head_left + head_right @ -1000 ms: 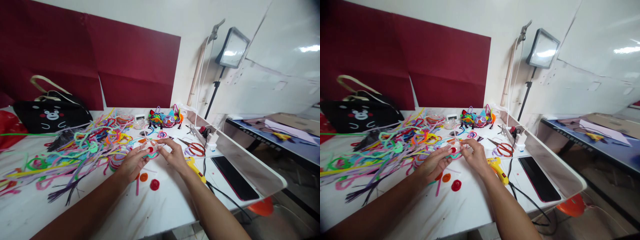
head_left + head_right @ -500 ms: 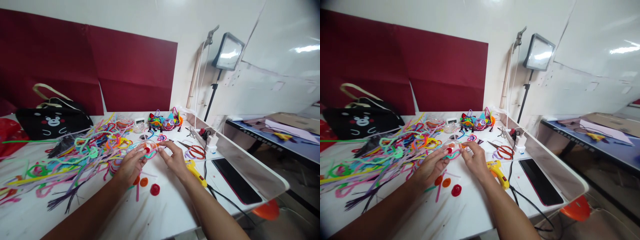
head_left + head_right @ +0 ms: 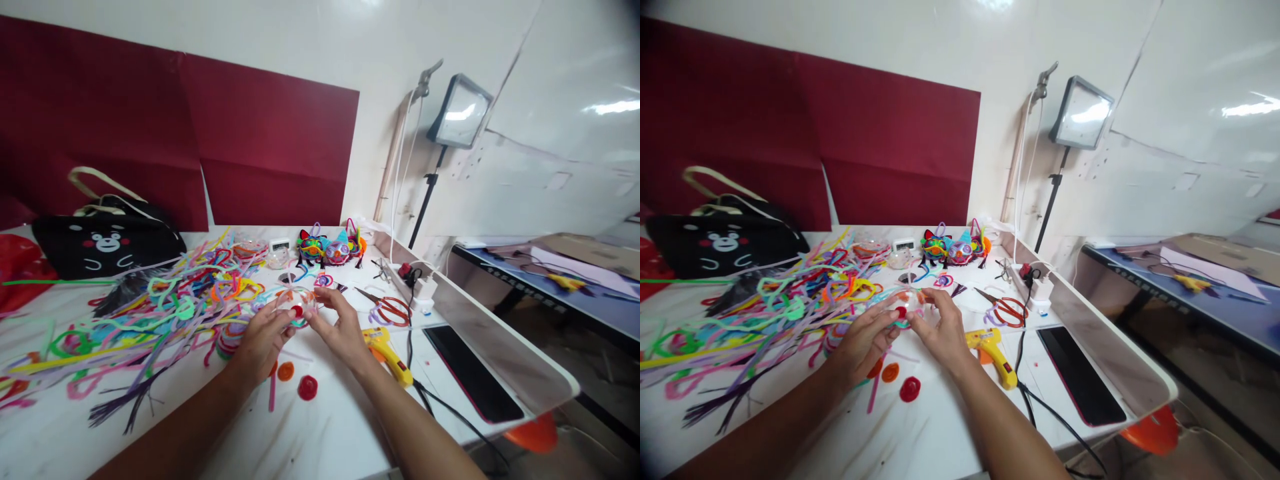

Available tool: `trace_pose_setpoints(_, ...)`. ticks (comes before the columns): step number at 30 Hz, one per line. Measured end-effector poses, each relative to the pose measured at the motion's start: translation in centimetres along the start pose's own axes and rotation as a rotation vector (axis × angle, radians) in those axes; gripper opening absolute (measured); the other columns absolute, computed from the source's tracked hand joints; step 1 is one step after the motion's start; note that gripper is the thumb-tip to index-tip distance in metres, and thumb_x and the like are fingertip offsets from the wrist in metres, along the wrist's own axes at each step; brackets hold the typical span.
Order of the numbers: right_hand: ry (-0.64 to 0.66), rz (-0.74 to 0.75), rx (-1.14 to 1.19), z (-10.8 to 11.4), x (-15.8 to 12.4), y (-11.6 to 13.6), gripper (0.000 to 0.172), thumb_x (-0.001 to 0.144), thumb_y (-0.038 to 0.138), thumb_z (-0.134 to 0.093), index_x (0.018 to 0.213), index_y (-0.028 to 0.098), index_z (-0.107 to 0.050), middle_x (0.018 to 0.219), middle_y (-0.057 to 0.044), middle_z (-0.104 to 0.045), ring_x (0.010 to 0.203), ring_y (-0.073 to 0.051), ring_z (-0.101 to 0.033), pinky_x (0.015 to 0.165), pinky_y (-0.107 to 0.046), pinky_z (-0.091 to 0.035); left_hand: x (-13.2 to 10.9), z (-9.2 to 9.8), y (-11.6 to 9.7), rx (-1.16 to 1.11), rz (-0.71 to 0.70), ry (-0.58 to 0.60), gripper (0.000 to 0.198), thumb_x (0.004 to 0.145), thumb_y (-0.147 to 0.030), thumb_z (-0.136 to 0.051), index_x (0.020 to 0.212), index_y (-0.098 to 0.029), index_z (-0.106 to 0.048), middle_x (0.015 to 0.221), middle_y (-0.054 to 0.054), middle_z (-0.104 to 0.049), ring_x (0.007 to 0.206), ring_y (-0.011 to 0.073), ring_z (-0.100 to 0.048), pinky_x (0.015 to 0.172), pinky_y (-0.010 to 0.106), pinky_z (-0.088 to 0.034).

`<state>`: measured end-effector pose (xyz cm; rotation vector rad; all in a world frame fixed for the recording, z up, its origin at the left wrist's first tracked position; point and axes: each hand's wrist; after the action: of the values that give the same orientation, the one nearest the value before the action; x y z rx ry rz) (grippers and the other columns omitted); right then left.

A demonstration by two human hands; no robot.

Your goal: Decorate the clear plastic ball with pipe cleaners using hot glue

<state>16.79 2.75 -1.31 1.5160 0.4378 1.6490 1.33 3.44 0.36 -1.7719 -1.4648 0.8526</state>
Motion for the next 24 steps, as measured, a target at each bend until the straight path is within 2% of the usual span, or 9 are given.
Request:
trace_pose_setpoints(5, 0.028, 0.002, 0.015, 0.03, 0.04, -0.12, 0.040, 0.084, 0.034, -0.069, 0.119, 0.020, -0.059, 0.114, -0.010, -0.065, 0.103, -0.021, -0.065, 0.089, -0.035, -0.053, -0.02, -0.04, 0.14, 0.012, -0.005, 0.032, 0.057, 0.064, -0.018, -0.084, 0.117, -0.016, -0.062, 0.081, 0.003, -0.069, 0.073, 0.0113, -0.061, 0.058, 0.019, -0.044)
trace_pose_setpoints(10, 0.049, 0.049, 0.015, 0.12, 0.11, 0.08, 0.034, 0.086, 0.032, -0.068, 0.118, 0.021, -0.062, 0.112, -0.008, -0.065, 0.101, -0.020, -0.064, 0.087, -0.034, -0.054, -0.37, -0.23, 0.17, 0.021, -0.004, 0.010, 0.067, 0.064, -0.018, -0.083, 0.126, -0.018, -0.057, 0.079, 0.000, -0.068, 0.071, 0.0111, -0.061, 0.059, 0.020, -0.045)
trace_pose_setpoints(20, 0.006, 0.064, -0.011, -0.07, 0.01, 0.10, 0.027, 0.085, 0.028, -0.069, 0.111, 0.021, -0.066, 0.108, -0.008, -0.066, 0.101, -0.020, -0.063, 0.088, -0.035, -0.053, -0.40, 0.13, 0.49, 0.012, 0.024, 0.029, 0.063, 0.068, -0.019, -0.081, 0.126, -0.018, -0.058, 0.078, 0.000, -0.065, 0.072, 0.0099, -0.060, 0.062, 0.020, -0.046)
trace_pose_setpoints(24, 0.004, 0.060, -0.032, -0.22, -0.07, -0.02, 0.025, 0.086, 0.027, -0.068, 0.110, 0.021, -0.066, 0.107, -0.008, -0.066, 0.098, -0.019, -0.062, 0.086, -0.034, -0.053, -0.22, 0.11, 0.55, 0.015, 0.052, -0.002, 0.069, 0.067, -0.020, -0.083, 0.130, -0.018, -0.054, 0.079, 0.000, -0.065, 0.074, 0.0110, -0.060, 0.062, 0.021, -0.046)
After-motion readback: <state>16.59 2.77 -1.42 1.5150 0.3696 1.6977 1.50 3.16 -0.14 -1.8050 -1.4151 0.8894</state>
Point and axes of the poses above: each hand's wrist, its own x-axis towards the middle knuckle, its own z-axis out of the back of the hand, y = z × x
